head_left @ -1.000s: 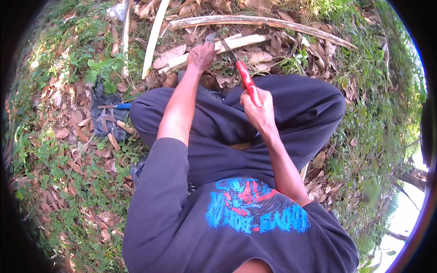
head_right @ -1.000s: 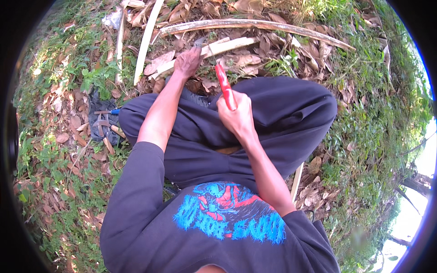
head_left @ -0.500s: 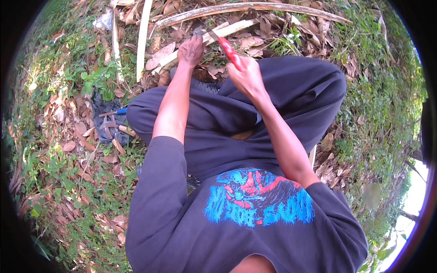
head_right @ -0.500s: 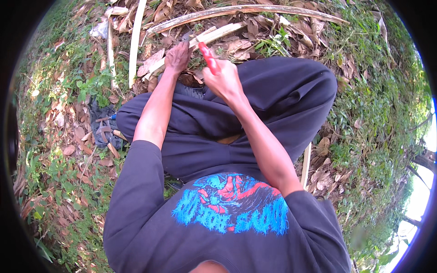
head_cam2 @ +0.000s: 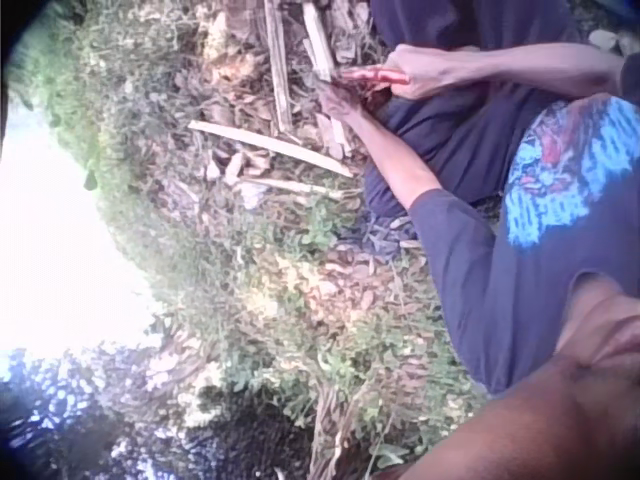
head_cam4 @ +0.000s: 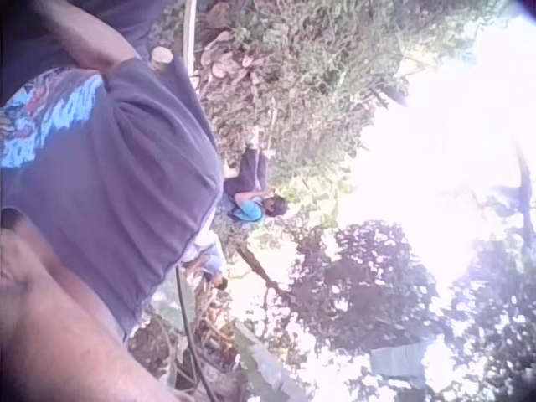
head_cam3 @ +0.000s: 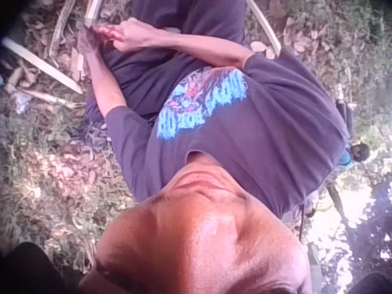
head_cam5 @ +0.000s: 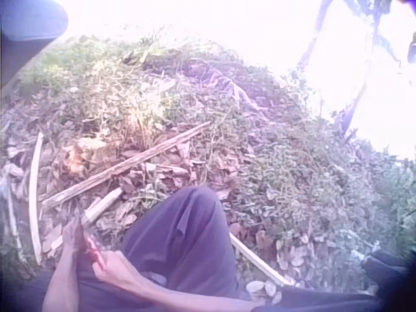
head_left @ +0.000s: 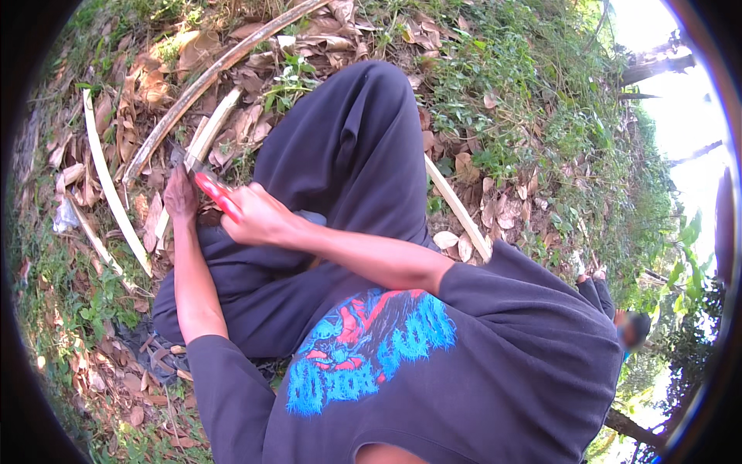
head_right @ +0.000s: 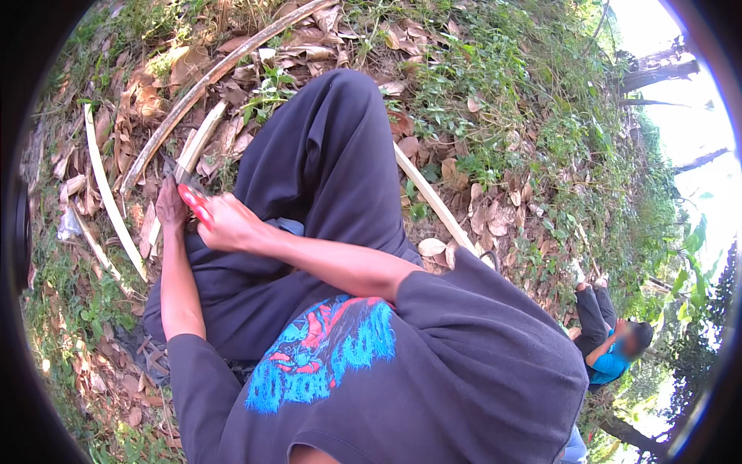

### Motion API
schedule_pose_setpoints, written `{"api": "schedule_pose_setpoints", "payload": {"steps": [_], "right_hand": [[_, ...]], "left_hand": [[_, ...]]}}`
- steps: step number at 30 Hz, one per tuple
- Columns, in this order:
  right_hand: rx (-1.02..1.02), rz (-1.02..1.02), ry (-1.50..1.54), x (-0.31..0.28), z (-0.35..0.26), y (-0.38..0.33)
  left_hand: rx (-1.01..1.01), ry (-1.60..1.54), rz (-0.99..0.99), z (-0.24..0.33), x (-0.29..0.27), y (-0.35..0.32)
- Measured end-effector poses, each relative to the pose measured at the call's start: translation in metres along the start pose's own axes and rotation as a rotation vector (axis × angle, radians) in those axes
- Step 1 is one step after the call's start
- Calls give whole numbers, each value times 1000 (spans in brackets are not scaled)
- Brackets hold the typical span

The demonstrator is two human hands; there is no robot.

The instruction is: The person sits on the ground and uses a red-handled knife to split a piece of light-colored wood into smaller strips. They hold the wood with their left hand and strike it with the knife in their right hand, repeating the action to create multiple thin pieces.

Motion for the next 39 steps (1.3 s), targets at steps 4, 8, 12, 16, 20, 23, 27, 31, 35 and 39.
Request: {"api": "schedule_pose_setpoints", "payload": {"steps": [4,8,12,16,20,23,27,31,35,39], "right_hand": [[111,-53,44,-28,-14,-11],[118,-58,28,-28,-29,14],[276,-87,64,-30,-21,9],[205,-80,57,-25,-22,0],[159,-79,5,-14,-19,2],[168,-87,-35,-8,-22,12],[136,-74,17,-5,5,24],[180,-93,70,0,12,-7],[92,-70,4,10,0,-3],[165,-116,26,14,-8,11]], "left_hand": [[-105,39,-90,3,-2,6],[-149,-7,-24,-9,3,4],[-124,56,-9,-2,-5,5],[-153,30,28,11,-21,6],[-203,3,9,12,-27,7],[-213,6,9,7,-24,4],[-222,-2,46,3,-17,5],[-205,5,41,3,-16,-3],[-237,-6,42,5,-17,-1],[-272,-16,7,-1,-8,-2]]}}
Point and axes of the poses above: each hand's wrist, its own y-axis towards the middle knuckle, its own x-axis out of the palm, z = x × y, the point moved 5 cm from there along y, towards the middle knuckle, and after that the axes turned 5 degrees about z, right-handed, at the moved point
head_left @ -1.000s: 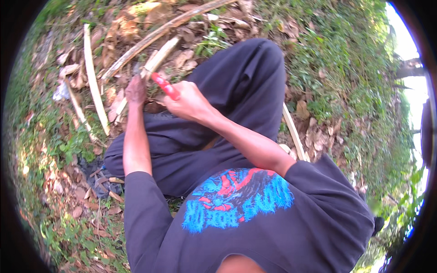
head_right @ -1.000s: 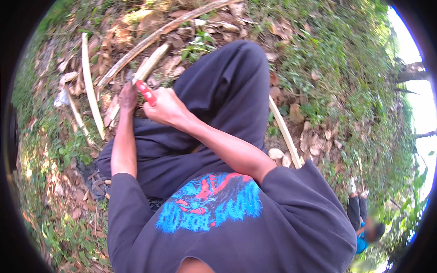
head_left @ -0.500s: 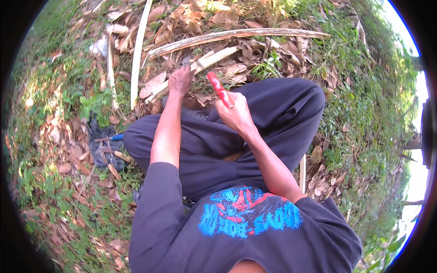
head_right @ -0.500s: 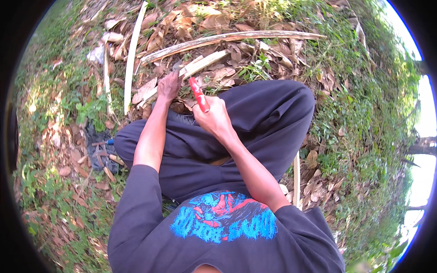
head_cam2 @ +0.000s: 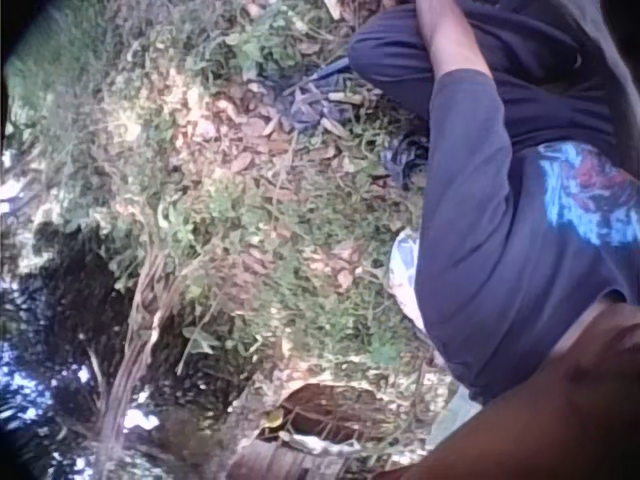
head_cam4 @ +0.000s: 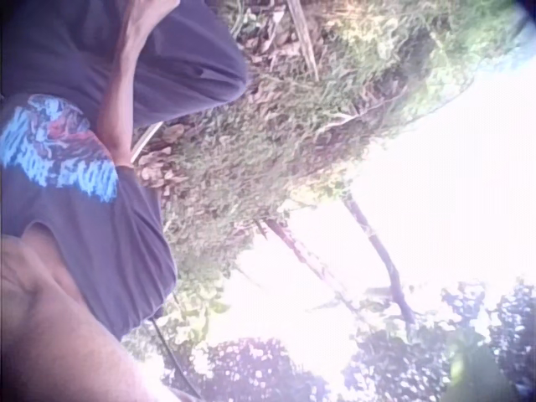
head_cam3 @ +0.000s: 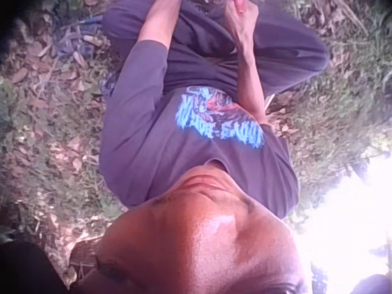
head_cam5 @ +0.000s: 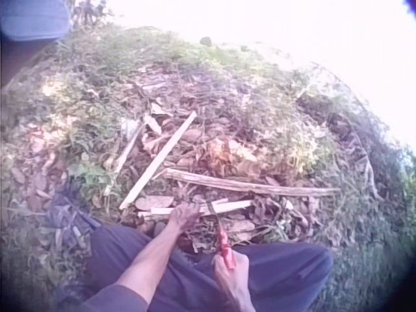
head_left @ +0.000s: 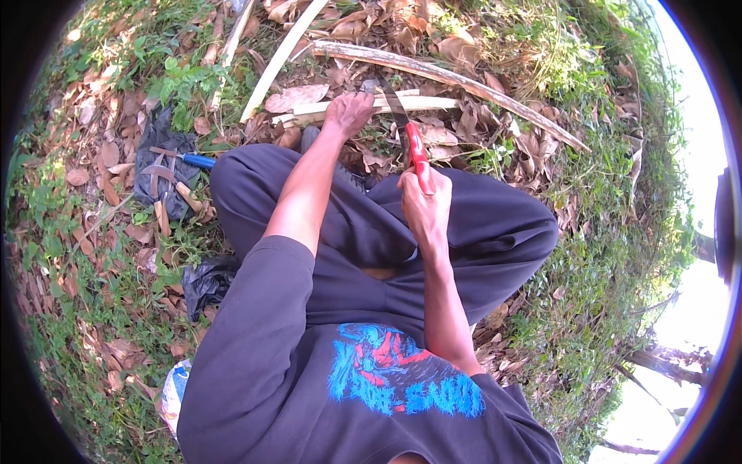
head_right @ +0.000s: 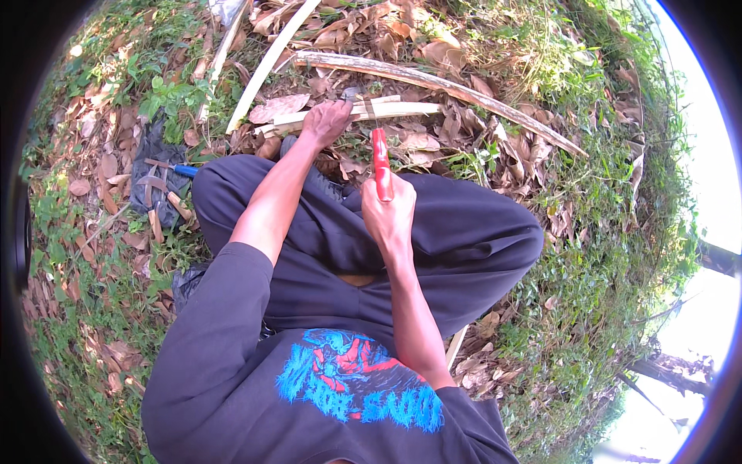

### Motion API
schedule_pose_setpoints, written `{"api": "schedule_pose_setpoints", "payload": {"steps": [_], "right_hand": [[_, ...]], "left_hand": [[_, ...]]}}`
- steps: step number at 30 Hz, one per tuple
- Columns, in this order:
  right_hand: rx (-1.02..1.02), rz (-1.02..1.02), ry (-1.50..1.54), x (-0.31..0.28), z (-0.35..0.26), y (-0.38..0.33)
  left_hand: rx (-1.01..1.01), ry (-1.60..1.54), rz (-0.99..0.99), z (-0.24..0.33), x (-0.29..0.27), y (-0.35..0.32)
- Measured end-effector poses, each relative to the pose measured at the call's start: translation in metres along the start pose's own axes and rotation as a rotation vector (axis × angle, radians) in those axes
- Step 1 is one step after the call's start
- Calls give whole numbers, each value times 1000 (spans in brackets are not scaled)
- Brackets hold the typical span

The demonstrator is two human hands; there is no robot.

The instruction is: The person sits on the ground and uses a red-handled knife to split a piece of light-colored wood into smaller strips. They hold the wood with their left hand and strike it with the knife in their right hand, repeating the action to create multiple thin pieces.

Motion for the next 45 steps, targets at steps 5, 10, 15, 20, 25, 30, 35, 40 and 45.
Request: {"api": "schedule_pose_setpoints", "payload": {"steps": [5,10,15,20,25,30,35,40,45], "right_hand": [[179,-29,159,-19,3,-7],[193,-32,257,-28,-24,-38],[144,55,311,-40,-20,-39],[66,78,315,-61,-35,-45],[-25,104,376,-77,-44,-45],[-30,121,369,-83,-45,-43],[9,114,360,-81,-36,-45],[29,112,392,-78,-30,-44],[48,93,424,-81,-27,-45]], "left_hand": [[39,-21,103,-1,-6,-5],[-12,-33,52,-2,-2,1],[-41,-89,44,2,-10,0],[9,-146,118,-2,-37,10],[-51,-453,71,-19,-31,32],[-92,-457,32,-20,-29,30],[-142,-426,26,-28,-18,22],[-159,-320,14,-21,-23,15],[-104,-364,23,-24,-22,17]]}}
Point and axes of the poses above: each hand's wrist, its own y-axis towards the middle knuckle, its own x-axis out of the palm, z = x × y, the point moved 5 cm from there along y, towards the middle knuckle, and after that the axes turned 5 degrees about z, right-handed, at the moved point
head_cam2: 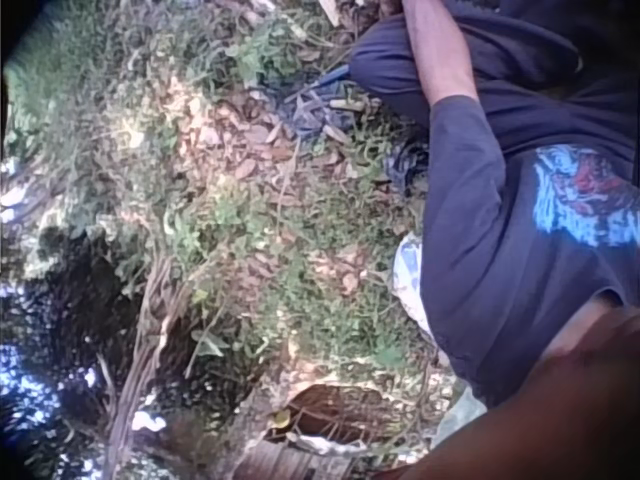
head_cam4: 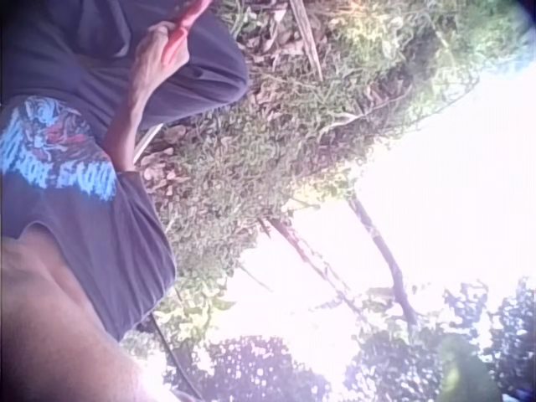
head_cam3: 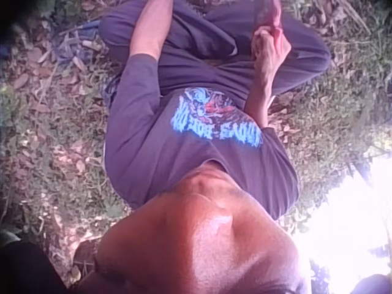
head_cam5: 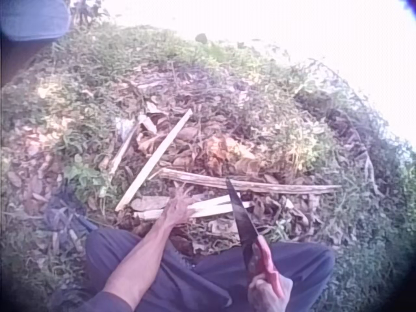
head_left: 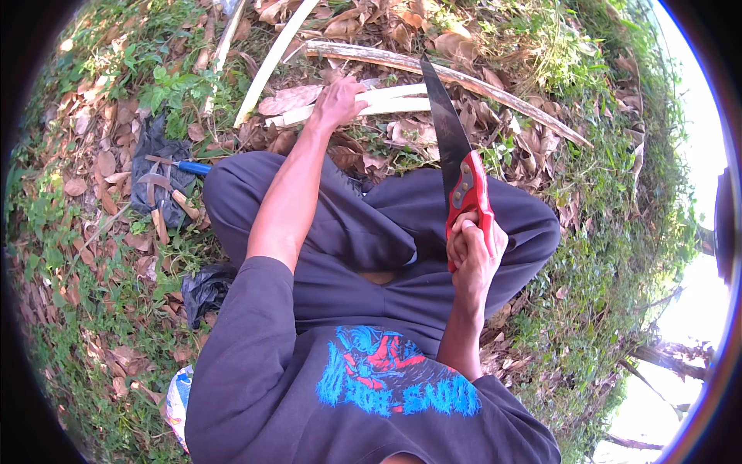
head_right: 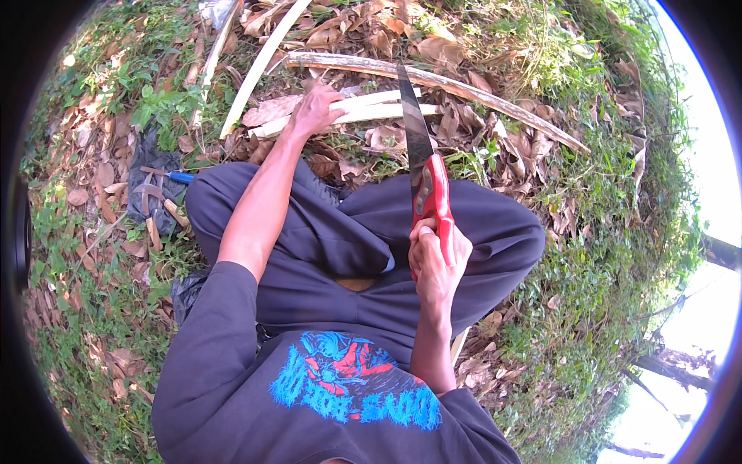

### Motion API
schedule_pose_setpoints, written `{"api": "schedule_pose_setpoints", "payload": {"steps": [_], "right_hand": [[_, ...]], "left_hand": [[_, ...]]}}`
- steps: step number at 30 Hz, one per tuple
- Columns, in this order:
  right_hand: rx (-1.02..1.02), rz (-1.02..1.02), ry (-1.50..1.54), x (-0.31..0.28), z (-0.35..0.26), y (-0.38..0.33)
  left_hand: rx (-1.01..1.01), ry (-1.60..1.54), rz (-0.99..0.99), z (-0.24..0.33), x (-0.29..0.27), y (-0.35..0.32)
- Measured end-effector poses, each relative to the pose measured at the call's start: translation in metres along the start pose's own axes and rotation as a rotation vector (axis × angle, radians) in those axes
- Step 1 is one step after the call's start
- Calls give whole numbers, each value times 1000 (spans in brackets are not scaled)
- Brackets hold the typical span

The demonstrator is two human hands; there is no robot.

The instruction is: The person sits on the ground and uses a red-handled knife to split a piece of light-colored wood into smaller strips. They hold the wood with their left hand and strike it with the knife in their right hand, repeating the action to create multiple thin pieces.

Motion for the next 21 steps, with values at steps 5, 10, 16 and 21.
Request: {"api": "schedule_pose_setpoints", "payload": {"steps": [5,10,16,21], "right_hand": [[-47,18,-56,4,-4,0],[-7,-7,-70,10,-1,-2],[109,-81,-56,30,17,5],[113,-97,-221,42,44,21]], "left_hand": [[90,-95,-46,11,-1,16],[133,104,80,10,7,8],[6,232,36,3,16,4],[-53,248,-6,-4,24,9]]}}
Point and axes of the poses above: each hand's wrist, its own y-axis towards the middle knuckle, its own x-axis out of the palm, z = x × y, the point moved 5 cm from there along y, towards the middle knuckle, and after that the axes turned 5 degrees about z, right-handed, at the moved point
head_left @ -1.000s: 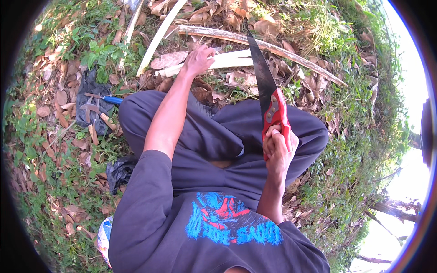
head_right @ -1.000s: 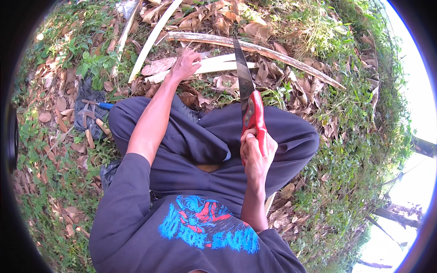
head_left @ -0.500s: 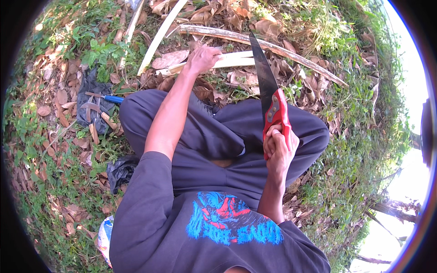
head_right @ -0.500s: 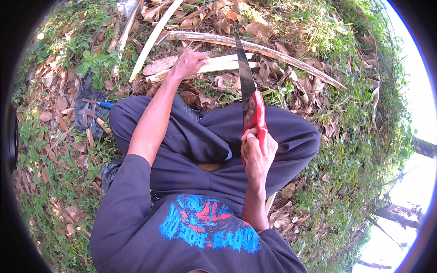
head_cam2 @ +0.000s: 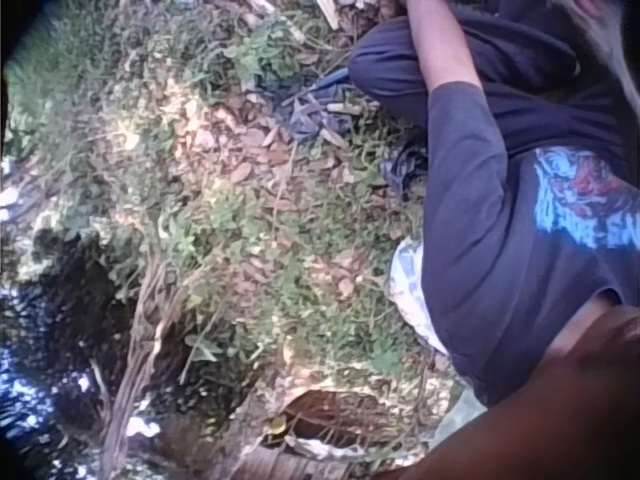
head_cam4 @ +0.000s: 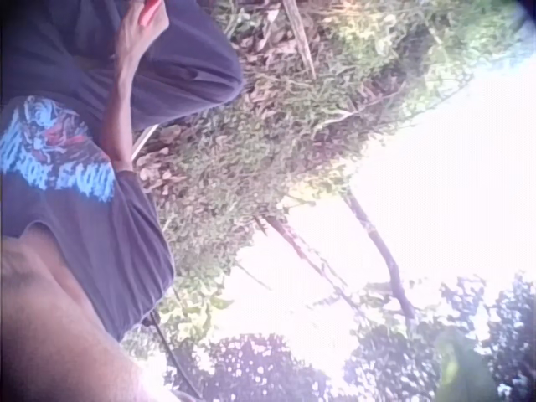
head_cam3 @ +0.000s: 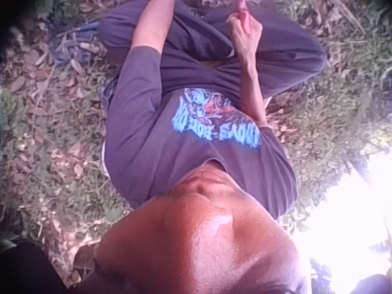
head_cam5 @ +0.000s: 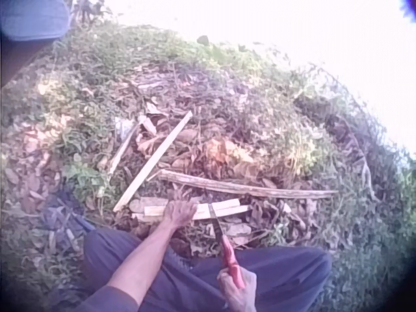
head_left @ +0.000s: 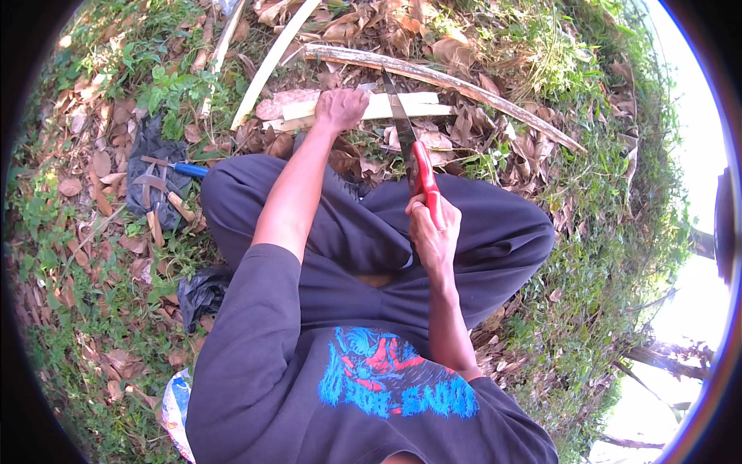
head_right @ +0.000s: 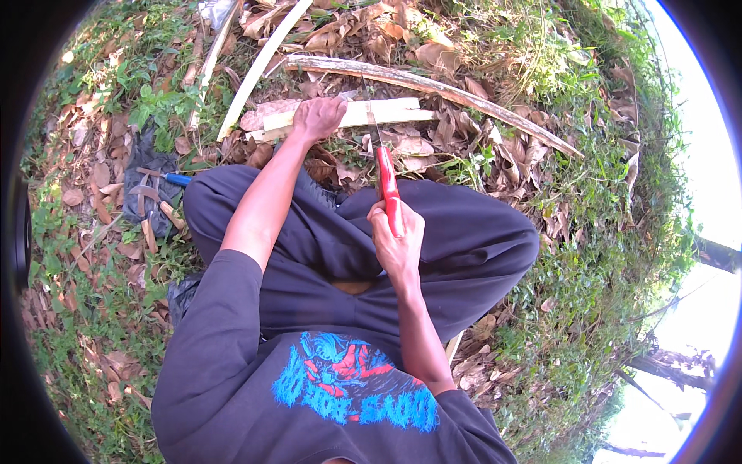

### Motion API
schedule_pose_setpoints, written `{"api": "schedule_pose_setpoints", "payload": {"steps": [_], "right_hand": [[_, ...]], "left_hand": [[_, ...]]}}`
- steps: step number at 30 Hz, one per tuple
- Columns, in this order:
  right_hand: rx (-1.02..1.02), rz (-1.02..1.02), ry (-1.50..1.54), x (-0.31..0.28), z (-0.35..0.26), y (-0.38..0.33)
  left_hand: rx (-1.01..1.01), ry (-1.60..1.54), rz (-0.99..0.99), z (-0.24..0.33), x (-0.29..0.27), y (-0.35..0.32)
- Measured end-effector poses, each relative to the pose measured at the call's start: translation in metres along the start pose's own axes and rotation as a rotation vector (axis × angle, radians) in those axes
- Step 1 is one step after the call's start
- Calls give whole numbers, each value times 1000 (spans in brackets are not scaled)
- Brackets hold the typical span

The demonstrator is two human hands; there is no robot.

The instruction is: The person sits on the ground and uses a red-handled knife to split a piece of light-colored wood into smaller strips. They hold the wood with their left hand and strike it with the knife in their right hand, repeating the action to create multiple thin pieces.

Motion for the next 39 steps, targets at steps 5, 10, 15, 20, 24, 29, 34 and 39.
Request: {"api": "schedule_pose_setpoints", "payload": {"steps": [5,10,15,20,24,29,34,39], "right_hand": [[26,-11,-33,4,11,12],[-10,-22,-81,4,15,13],[-122,-43,-127,11,23,13],[-106,-30,-180,8,27,2],[-179,-13,-164,8,30,17],[-234,-27,-229,6,33,4],[-83,-37,-214,-2,29,9],[-71,-12,-224,-4,30,-2]], "left_hand": [[116,181,49,-3,8,1],[141,181,46,1,6,-1],[156,214,22,-6,17,-1],[153,178,41,-8,19,-1],[128,177,-32,-2,18,1],[34,142,-136,-14,28,7],[7,71,-69,-15,24,9],[-63,15,-83,-3,10,5]]}}
Point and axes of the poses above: each hand's wrist, its own y-axis towards the middle knuckle, its own x-axis out of the palm, z = x × y, the point moved 5 cm from there along y, towards the middle knuckle, and after that the axes turned 5 degrees about z, right-handed, at the moved point
